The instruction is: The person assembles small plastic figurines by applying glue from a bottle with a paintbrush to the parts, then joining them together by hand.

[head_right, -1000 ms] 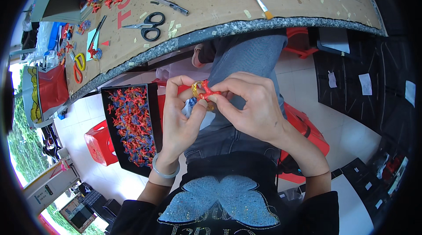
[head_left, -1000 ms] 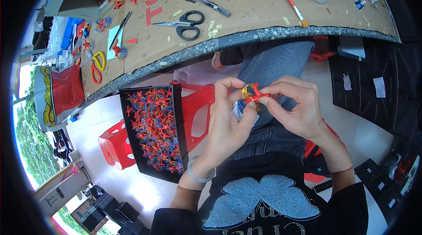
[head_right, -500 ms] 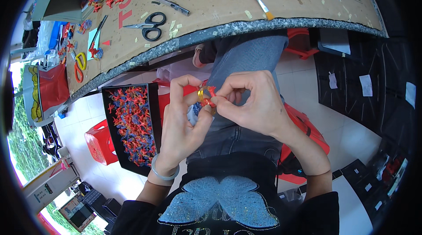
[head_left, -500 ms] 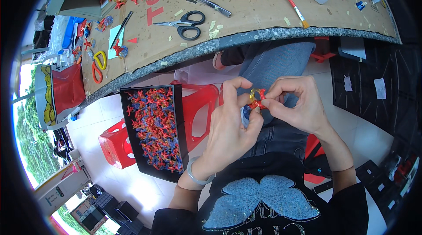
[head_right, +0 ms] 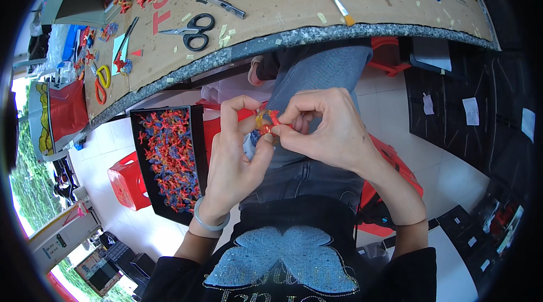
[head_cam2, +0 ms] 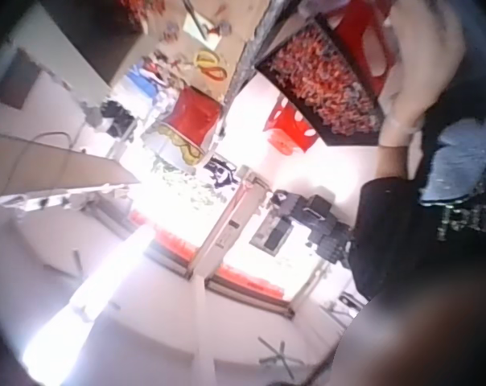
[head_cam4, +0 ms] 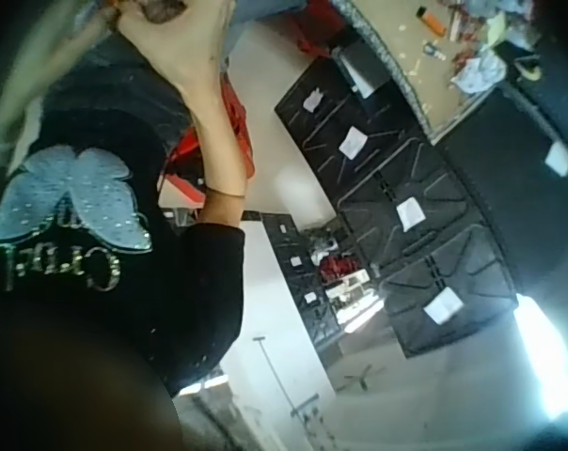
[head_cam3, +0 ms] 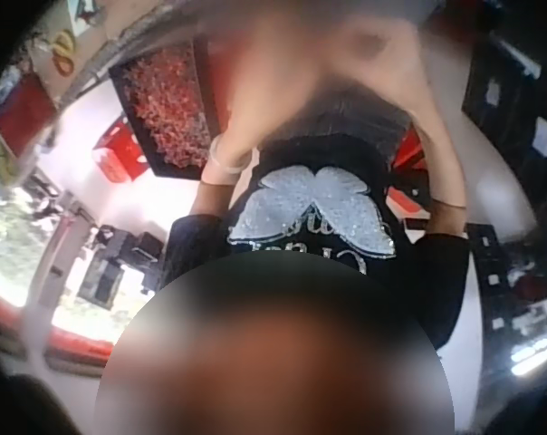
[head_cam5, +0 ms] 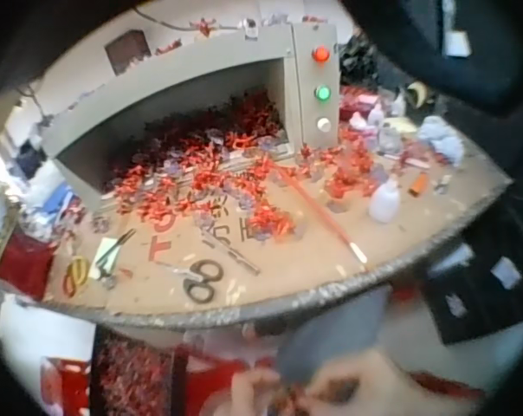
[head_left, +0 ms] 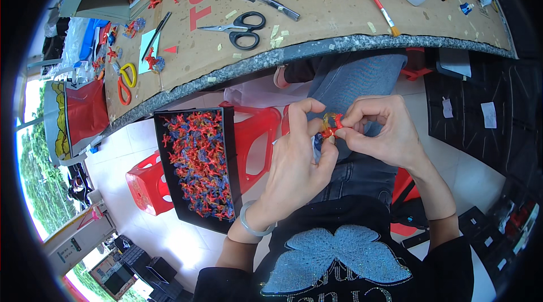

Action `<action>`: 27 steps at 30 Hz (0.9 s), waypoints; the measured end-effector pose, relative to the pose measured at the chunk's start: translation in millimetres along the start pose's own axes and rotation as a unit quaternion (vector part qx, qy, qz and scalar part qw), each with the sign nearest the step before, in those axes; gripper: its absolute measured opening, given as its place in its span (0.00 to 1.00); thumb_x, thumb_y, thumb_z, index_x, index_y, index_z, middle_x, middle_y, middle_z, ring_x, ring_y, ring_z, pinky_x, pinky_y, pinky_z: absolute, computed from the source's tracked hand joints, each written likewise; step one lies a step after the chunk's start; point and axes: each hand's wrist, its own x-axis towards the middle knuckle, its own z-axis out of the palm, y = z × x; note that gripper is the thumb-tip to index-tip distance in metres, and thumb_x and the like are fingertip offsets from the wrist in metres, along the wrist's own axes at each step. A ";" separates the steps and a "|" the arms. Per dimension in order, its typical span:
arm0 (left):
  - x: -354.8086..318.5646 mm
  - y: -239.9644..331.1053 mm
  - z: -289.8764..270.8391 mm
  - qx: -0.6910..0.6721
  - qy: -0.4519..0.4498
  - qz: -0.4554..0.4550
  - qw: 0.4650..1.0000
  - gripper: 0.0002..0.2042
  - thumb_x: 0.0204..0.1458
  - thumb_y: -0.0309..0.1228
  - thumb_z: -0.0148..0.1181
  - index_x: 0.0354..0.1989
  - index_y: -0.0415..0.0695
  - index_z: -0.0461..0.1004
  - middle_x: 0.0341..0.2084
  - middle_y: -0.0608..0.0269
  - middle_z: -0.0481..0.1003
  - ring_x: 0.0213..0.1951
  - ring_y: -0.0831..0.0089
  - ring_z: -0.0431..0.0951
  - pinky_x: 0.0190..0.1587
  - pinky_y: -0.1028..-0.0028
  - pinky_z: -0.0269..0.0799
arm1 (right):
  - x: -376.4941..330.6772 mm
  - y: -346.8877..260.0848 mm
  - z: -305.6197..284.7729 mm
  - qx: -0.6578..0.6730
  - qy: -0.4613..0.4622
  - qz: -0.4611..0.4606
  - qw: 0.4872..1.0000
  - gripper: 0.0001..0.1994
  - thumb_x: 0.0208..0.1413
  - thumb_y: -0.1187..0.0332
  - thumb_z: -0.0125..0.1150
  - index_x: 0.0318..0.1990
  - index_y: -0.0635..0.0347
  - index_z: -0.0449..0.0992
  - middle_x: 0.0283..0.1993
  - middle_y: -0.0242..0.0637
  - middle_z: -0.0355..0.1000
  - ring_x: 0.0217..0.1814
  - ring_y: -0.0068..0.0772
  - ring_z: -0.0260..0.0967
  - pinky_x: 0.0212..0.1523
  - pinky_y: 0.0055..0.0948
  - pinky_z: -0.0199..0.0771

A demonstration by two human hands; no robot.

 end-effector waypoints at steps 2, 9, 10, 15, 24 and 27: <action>-0.5 0.5 -0.2 0.001 -0.005 -0.009 1.000 0.23 0.47 0.18 0.54 0.52 0.37 0.54 0.25 0.43 0.75 0.20 0.49 0.76 0.22 0.60 0.68 | 0.7 -0.5 0.6 -0.005 -0.002 -0.003 1.000 0.02 0.44 0.79 0.66 0.27 0.68 0.79 0.29 0.35 0.74 0.27 0.16 0.68 0.28 0.16 0.66; -0.1 0.2 1.8 0.007 0.005 0.007 1.000 0.23 0.47 0.17 0.53 0.51 0.37 0.54 0.26 0.44 0.75 0.20 0.49 0.76 0.22 0.59 0.68 | 2.9 -0.3 3.0 -0.011 0.021 -0.025 0.999 0.06 0.42 0.74 0.67 0.25 0.70 0.77 0.22 0.35 0.74 0.22 0.17 0.67 0.24 0.19 0.66; 0.4 -0.3 2.1 0.008 0.004 0.008 1.000 0.22 0.47 0.17 0.53 0.51 0.37 0.53 0.27 0.45 0.76 0.20 0.49 0.76 0.22 0.59 0.68 | 2.8 -0.5 2.9 -0.019 0.025 -0.027 0.999 0.06 0.42 0.75 0.66 0.25 0.70 0.77 0.22 0.35 0.74 0.22 0.17 0.67 0.24 0.19 0.66; 1.0 -3.2 5.0 -0.004 0.006 0.005 1.000 0.22 0.48 0.17 0.53 0.51 0.37 0.53 0.30 0.43 0.77 0.21 0.49 0.77 0.23 0.60 0.70 | 3.2 0.2 3.4 -0.035 0.030 -0.027 0.999 0.06 0.42 0.75 0.66 0.25 0.70 0.77 0.22 0.36 0.73 0.22 0.17 0.67 0.23 0.20 0.65; 4.4 -11.8 4.6 -0.061 -0.017 -0.050 0.997 0.21 0.50 0.18 0.53 0.51 0.37 0.54 0.33 0.44 0.79 0.21 0.59 0.77 0.24 0.68 0.69 | 8.0 8.8 1.9 -0.052 0.017 -0.021 0.998 0.06 0.42 0.75 0.66 0.24 0.71 0.77 0.19 0.34 0.72 0.19 0.15 0.66 0.21 0.19 0.63; 5.0 -13.2 3.9 -0.070 -0.024 -0.067 0.995 0.20 0.50 0.19 0.53 0.50 0.38 0.54 0.33 0.45 0.79 0.20 0.62 0.77 0.24 0.70 0.69 | 10.2 8.5 2.1 -0.054 0.011 -0.011 0.998 0.06 0.42 0.75 0.66 0.23 0.70 0.77 0.18 0.33 0.71 0.19 0.14 0.66 0.20 0.18 0.63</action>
